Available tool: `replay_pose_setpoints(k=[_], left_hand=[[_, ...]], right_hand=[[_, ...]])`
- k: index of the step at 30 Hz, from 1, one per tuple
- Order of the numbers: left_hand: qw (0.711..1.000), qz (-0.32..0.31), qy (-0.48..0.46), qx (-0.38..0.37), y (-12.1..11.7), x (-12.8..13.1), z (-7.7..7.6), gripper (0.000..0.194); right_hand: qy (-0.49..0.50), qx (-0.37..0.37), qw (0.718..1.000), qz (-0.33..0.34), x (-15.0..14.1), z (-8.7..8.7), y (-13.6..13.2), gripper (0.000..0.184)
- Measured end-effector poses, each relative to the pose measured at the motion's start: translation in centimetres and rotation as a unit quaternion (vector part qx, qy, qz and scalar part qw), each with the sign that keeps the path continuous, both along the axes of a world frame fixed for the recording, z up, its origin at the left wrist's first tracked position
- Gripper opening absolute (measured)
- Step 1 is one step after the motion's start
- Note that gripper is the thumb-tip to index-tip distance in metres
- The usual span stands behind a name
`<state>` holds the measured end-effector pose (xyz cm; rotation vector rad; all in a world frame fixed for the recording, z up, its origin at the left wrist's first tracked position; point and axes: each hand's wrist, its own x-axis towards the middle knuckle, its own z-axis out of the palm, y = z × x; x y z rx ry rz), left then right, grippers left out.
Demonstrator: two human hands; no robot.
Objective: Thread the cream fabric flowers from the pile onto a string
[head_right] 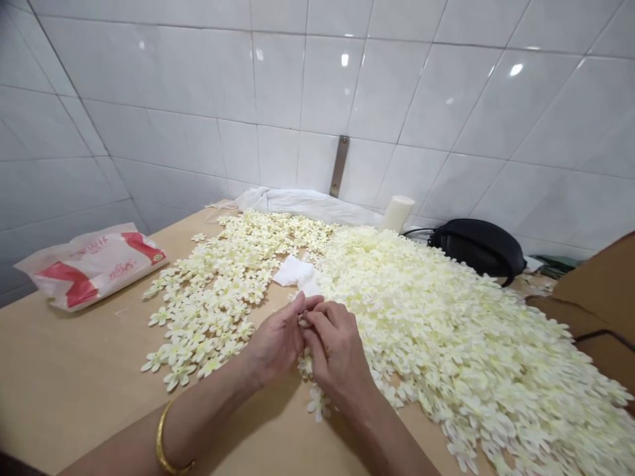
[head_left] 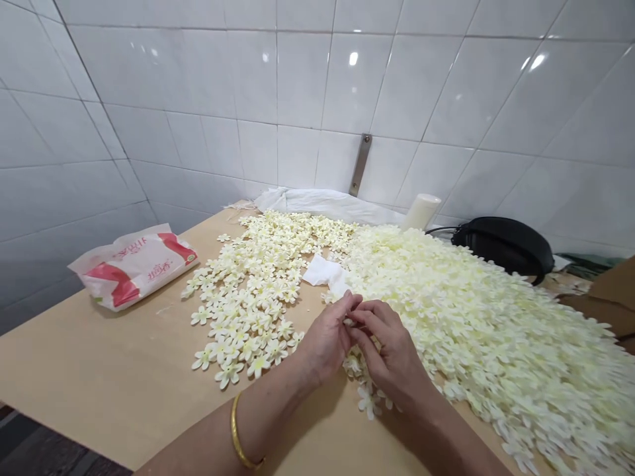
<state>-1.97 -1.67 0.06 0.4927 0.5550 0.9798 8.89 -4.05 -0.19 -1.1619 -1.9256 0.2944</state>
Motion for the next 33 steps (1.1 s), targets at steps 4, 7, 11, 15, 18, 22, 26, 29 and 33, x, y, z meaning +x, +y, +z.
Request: replay_pose_setpoints(k=[4, 7, 11, 15, 18, 22, 26, 29, 33], left_hand=[[0.995, -0.020, 0.027, 0.091, -0.2, -0.1, -0.1, 0.026], [0.983, -0.013, 0.107, 0.148, -0.2, -0.4, 0.0, 0.025], [0.967, -0.004, 0.169, 0.190, -0.2, -0.7, 0.0, 0.020], [0.964, 0.044, 0.178, 0.192, -0.2, -0.6, 0.1, 0.013], [0.959, 0.078, 0.191, 0.194, -0.2, -0.6, 0.3, 0.014], [0.947, 0.111, 0.220, 0.205, -0.1, -0.6, 0.4, 0.017], [0.956, 0.099, 0.214, 0.172, 0.0, -0.6, 0.1, 0.017], [0.982, 0.034, 0.161, 0.099, 0.0, -0.4, -0.3, 0.029], [0.992, -0.007, 0.113, 0.054, -0.2, -0.2, -0.3, 0.026]], right_hand=[[0.113, -0.088, 0.990, -0.003, 0.5, 0.4, 0.0, 0.014], [0.221, -0.190, 0.956, 0.014, 1.2, 0.9, 0.0, 0.020], [0.291, -0.224, 0.930, 0.010, 1.6, 0.9, 0.2, 0.024], [0.279, -0.196, 0.940, -0.022, 1.6, 0.5, 0.2, 0.020], [0.273, -0.166, 0.947, -0.030, 1.4, 0.4, 0.0, 0.018], [0.287, -0.177, 0.942, -0.009, 1.1, 0.3, -0.1, 0.020], [0.322, -0.250, 0.913, 0.018, 1.1, 0.1, 0.1, 0.019], [0.321, -0.249, 0.914, 0.006, 1.1, 0.0, 0.1, 0.018], [0.264, -0.192, 0.944, -0.048, 0.8, 0.2, -0.3, 0.016]])
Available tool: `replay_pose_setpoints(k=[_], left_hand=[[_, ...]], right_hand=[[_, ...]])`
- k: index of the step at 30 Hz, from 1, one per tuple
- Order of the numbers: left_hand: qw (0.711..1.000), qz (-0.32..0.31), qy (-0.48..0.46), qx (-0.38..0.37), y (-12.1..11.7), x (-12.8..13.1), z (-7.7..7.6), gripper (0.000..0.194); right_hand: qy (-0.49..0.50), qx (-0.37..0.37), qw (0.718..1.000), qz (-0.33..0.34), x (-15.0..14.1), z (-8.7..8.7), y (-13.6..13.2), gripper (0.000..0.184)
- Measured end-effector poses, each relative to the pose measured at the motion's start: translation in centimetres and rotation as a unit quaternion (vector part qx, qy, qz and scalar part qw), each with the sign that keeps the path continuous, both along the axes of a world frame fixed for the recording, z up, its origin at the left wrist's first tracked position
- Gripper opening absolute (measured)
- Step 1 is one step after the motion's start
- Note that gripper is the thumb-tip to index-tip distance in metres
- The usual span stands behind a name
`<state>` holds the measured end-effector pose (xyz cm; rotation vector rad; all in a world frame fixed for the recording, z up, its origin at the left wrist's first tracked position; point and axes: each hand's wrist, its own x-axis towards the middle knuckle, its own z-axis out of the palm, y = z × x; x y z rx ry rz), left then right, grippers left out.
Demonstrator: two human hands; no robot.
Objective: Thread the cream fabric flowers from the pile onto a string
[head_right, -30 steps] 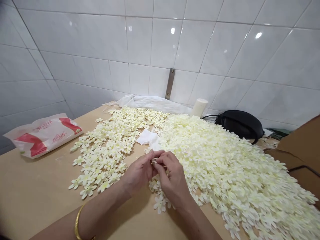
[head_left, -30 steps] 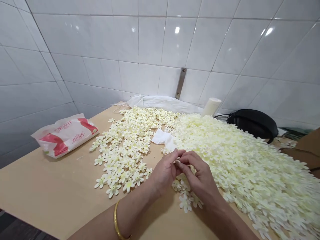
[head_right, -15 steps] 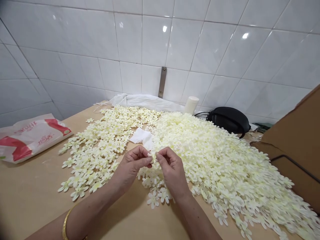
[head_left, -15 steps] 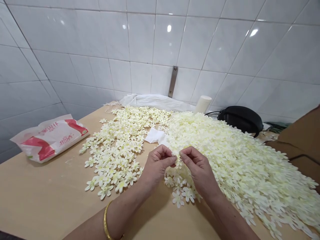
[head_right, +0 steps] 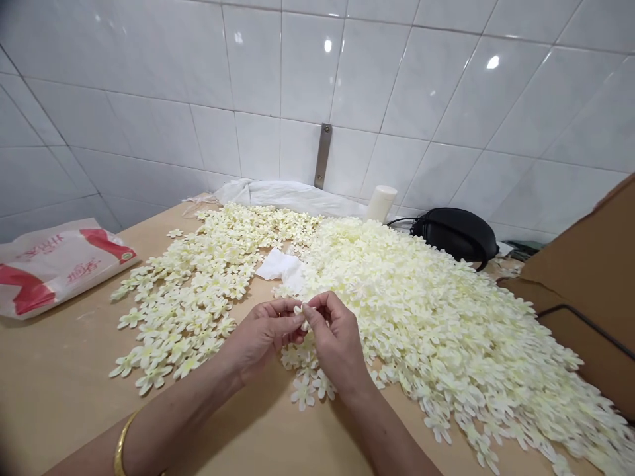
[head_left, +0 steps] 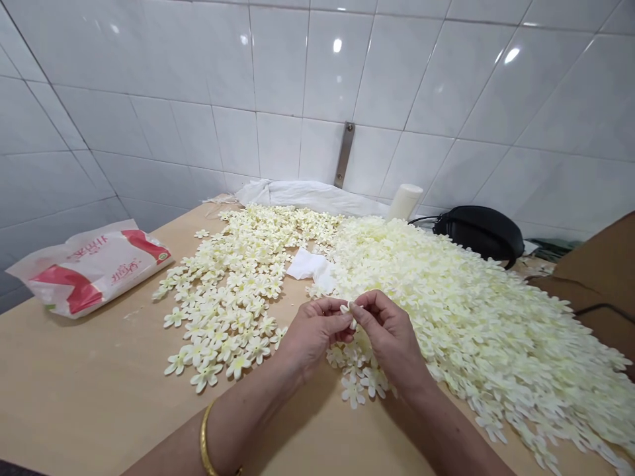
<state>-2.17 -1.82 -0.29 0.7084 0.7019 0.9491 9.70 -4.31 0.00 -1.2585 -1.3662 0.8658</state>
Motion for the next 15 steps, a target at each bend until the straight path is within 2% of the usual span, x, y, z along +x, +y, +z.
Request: replay_pose_setpoints(k=[3, 7, 13, 15], left_hand=[[0.999, 0.024, 0.033, 0.025, -0.18, 0.08, 0.12, 0.020], [0.996, 0.051, 0.050, 0.052, -0.19, 0.10, 0.04, 0.019], [0.998, -0.005, -0.047, -0.034, 0.20, 0.27, -0.36, 0.023], [0.997, -0.017, -0.062, -0.050, 0.34, 0.27, -0.43, 0.024]], right_hand=[[-0.052, 0.028, 0.998, -0.032, -0.34, 0.13, -0.20, 0.015], [-0.016, 0.025, 0.999, -0.045, -0.32, 0.10, 0.01, 0.015], [0.101, -0.014, 0.995, -0.004, -0.20, -0.14, 0.71, 0.019], [0.110, -0.031, 0.993, 0.014, -0.26, -0.16, 0.73, 0.020]])
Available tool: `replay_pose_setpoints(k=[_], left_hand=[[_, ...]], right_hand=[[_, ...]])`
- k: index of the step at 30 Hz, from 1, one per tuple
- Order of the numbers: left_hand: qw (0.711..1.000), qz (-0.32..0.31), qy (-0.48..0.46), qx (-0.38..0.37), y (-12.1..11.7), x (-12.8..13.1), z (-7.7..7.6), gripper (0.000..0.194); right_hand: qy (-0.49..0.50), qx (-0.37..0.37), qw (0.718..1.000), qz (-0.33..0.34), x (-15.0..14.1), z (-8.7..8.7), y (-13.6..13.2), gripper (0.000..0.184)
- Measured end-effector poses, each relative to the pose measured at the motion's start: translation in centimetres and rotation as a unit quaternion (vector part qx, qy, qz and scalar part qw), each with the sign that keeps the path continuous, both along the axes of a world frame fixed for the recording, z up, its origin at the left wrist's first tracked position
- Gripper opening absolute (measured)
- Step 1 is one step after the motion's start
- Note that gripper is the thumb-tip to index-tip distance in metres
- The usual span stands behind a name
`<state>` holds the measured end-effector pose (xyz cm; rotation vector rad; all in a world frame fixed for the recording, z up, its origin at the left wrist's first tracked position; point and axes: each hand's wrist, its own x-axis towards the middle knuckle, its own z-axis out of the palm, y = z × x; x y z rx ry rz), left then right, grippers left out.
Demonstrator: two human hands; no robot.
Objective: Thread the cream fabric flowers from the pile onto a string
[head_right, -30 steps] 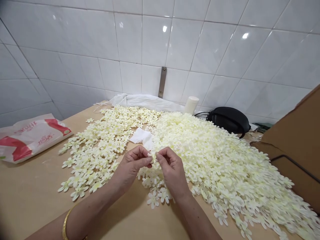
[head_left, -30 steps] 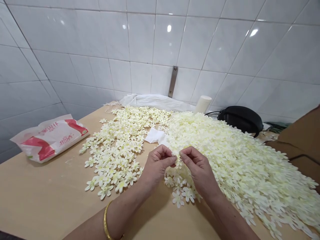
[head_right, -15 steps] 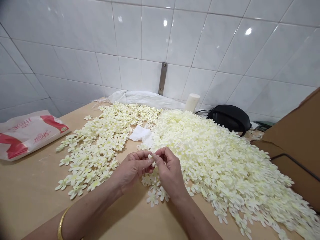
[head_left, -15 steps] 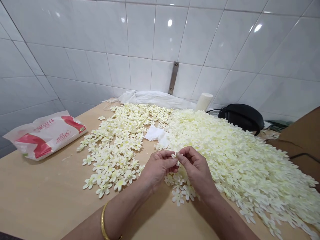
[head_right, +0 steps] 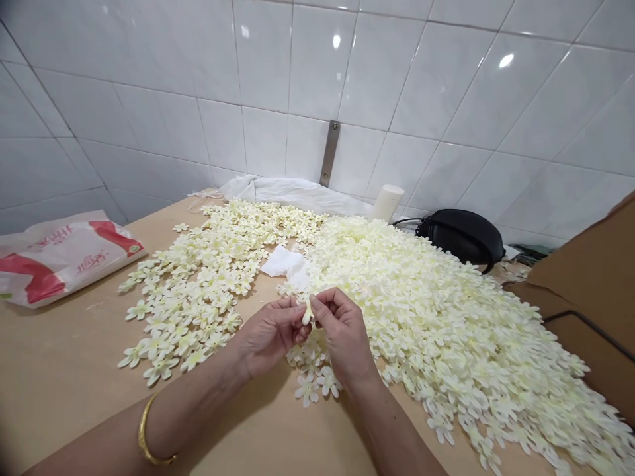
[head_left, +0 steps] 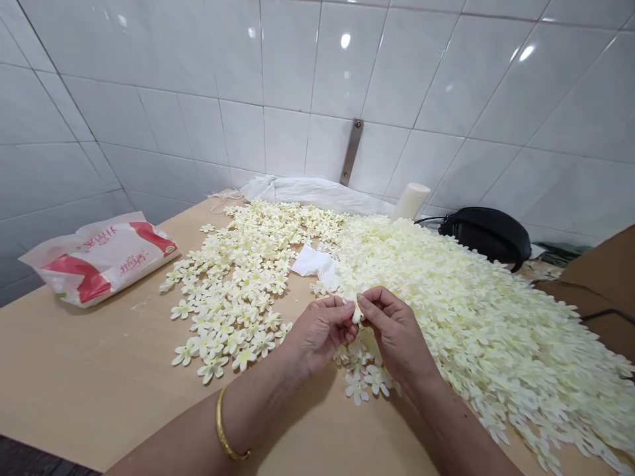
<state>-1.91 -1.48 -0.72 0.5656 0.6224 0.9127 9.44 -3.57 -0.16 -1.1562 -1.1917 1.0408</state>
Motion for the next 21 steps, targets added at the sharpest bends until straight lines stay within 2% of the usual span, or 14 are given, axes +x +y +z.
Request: replay_pose_setpoints(k=[2, 5, 7, 12, 14, 21], left_hand=[[1.000, 0.002, 0.003, 0.005, 0.09, -0.06, 0.02, 0.025], [0.999, 0.010, 0.018, 0.027, 0.10, -0.21, 0.20, 0.030], [0.999, 0.018, 0.027, 0.035, 0.05, -0.28, 0.32, 0.031], [0.998, 0.017, 0.045, 0.040, -0.01, -0.26, 0.25, 0.030], [0.999, 0.013, 0.030, 0.044, 0.01, -0.22, 0.15, 0.031], [0.997, -0.020, 0.022, 0.068, 0.03, -0.32, -0.06, 0.025]], right_hand=[[-0.034, 0.010, 0.999, -0.007, 0.05, 0.03, -0.11, 0.019], [-0.107, 0.050, 0.991, -0.056, 0.37, 0.16, -0.35, 0.016], [-0.121, 0.064, 0.989, -0.063, 0.61, 0.28, -0.46, 0.017], [-0.029, 0.011, 0.997, 0.070, 0.64, 0.38, -0.45, 0.020], [0.017, -0.008, 0.995, 0.102, 0.54, 0.37, -0.40, 0.021], [0.049, -0.047, 0.993, 0.101, 0.89, 0.38, -0.05, 0.024]])
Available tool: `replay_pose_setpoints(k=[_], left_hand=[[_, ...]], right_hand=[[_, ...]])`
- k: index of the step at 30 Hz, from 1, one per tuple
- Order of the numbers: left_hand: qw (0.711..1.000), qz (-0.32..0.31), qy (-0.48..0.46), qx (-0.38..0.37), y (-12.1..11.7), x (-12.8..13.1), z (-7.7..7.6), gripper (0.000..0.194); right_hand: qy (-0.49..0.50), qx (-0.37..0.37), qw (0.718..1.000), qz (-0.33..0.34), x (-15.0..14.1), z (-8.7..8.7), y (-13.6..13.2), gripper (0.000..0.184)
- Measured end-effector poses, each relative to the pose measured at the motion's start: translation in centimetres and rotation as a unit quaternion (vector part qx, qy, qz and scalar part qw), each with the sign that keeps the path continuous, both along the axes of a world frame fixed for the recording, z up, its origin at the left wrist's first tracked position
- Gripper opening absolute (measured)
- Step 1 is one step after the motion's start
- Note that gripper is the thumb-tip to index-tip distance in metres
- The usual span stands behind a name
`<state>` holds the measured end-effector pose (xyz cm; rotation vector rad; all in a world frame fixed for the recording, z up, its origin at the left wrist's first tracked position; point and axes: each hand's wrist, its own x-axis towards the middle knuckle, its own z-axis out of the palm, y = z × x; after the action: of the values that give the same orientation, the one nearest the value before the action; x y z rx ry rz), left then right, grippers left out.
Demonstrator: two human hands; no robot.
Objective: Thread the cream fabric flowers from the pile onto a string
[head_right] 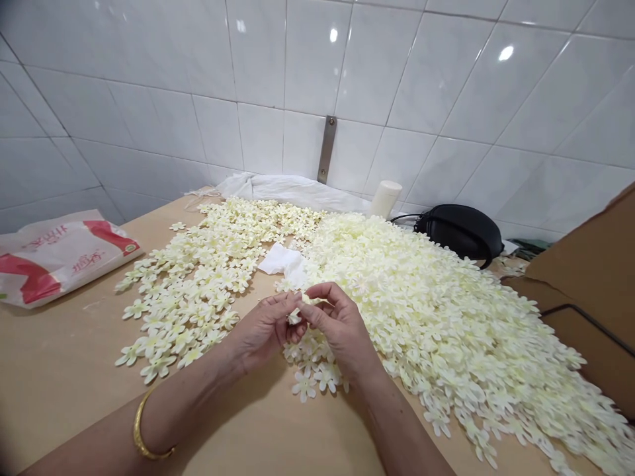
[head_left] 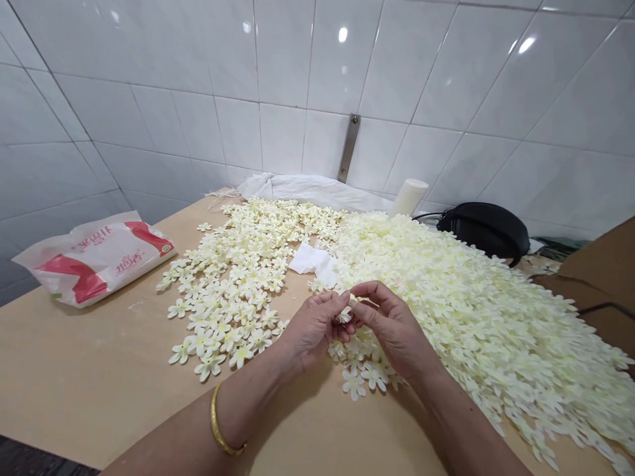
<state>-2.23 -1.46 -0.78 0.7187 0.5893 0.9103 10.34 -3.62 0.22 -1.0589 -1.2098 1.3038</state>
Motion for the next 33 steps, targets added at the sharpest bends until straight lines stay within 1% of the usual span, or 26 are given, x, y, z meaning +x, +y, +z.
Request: replay_pose_setpoints(k=[2, 4, 6, 8, 10, 12, 16, 19, 22, 24, 27, 28, 30, 32, 33], left_hand=[[1.000, -0.004, 0.011, 0.021, 0.0, -0.1, -0.1, 0.027], [0.997, -0.008, 0.043, 0.059, 0.0, -0.1, -0.1, 0.030], [0.991, -0.003, 0.088, 0.102, 0.0, -0.2, 0.0, 0.031], [0.981, 0.018, 0.133, 0.137, 0.0, -0.3, 0.2, 0.029], [0.972, 0.040, 0.170, 0.157, 0.0, -0.3, 0.3, 0.027], [0.966, 0.046, 0.190, 0.168, 0.0, -0.3, 0.3, 0.025], [0.962, 0.032, 0.203, 0.178, 0.1, -0.2, 0.1, 0.023], [0.954, 0.050, 0.229, 0.187, 0.0, -0.2, 0.3, 0.026], [0.946, 0.074, 0.258, 0.184, -0.1, -0.3, 0.7, 0.028], [0.952, 0.066, 0.250, 0.164, -0.3, -0.3, 1.0, 0.029], [0.972, 0.038, 0.194, 0.128, -0.4, -0.1, 0.9, 0.026], [0.976, 0.037, 0.177, 0.120, -0.4, -0.1, 0.8, 0.024], [0.980, 0.056, 0.153, 0.111, -0.4, 0.1, 0.5, 0.022], [0.981, 0.079, 0.143, 0.108, -0.4, 0.1, 0.4, 0.021], [0.980, 0.087, 0.141, 0.110, -0.4, 0.0, 0.4, 0.020]], right_hand=[[-0.003, -0.016, 1.000, -0.007, 0.1, 0.0, 0.1, 0.025], [-0.021, -0.025, 0.999, 0.004, 0.2, 0.0, 0.0, 0.028], [-0.055, -0.012, 0.998, 0.010, 0.2, 0.1, -0.1, 0.029], [-0.088, 0.017, 0.996, -0.016, 0.3, 0.3, -0.2, 0.025], [-0.098, 0.039, 0.993, -0.056, 0.5, 0.4, -0.2, 0.018], [-0.080, 0.045, 0.993, -0.079, 0.6, 0.4, -0.2, 0.015], [-0.021, 0.044, 0.992, -0.114, 0.8, 0.3, 0.1, 0.017], [-0.001, 0.036, 0.991, -0.126, 1.0, 0.3, 0.3, 0.018], [-0.005, 0.032, 0.992, -0.119, 1.1, 0.3, 0.4, 0.018], [-0.029, 0.040, 0.993, -0.109, 0.9, 0.3, 0.3, 0.019], [-0.082, 0.059, 0.991, -0.086, 0.6, 0.3, 0.2, 0.020], [-0.091, 0.059, 0.991, -0.080, 0.4, 0.3, 0.1, 0.020], [-0.083, 0.044, 0.993, -0.072, 0.2, 0.2, 0.1, 0.020], [-0.049, 0.013, 0.996, -0.068, 0.1, 0.2, 0.1, 0.020], [-0.029, -0.005, 0.997, -0.064, 0.1, 0.2, 0.1, 0.023]])
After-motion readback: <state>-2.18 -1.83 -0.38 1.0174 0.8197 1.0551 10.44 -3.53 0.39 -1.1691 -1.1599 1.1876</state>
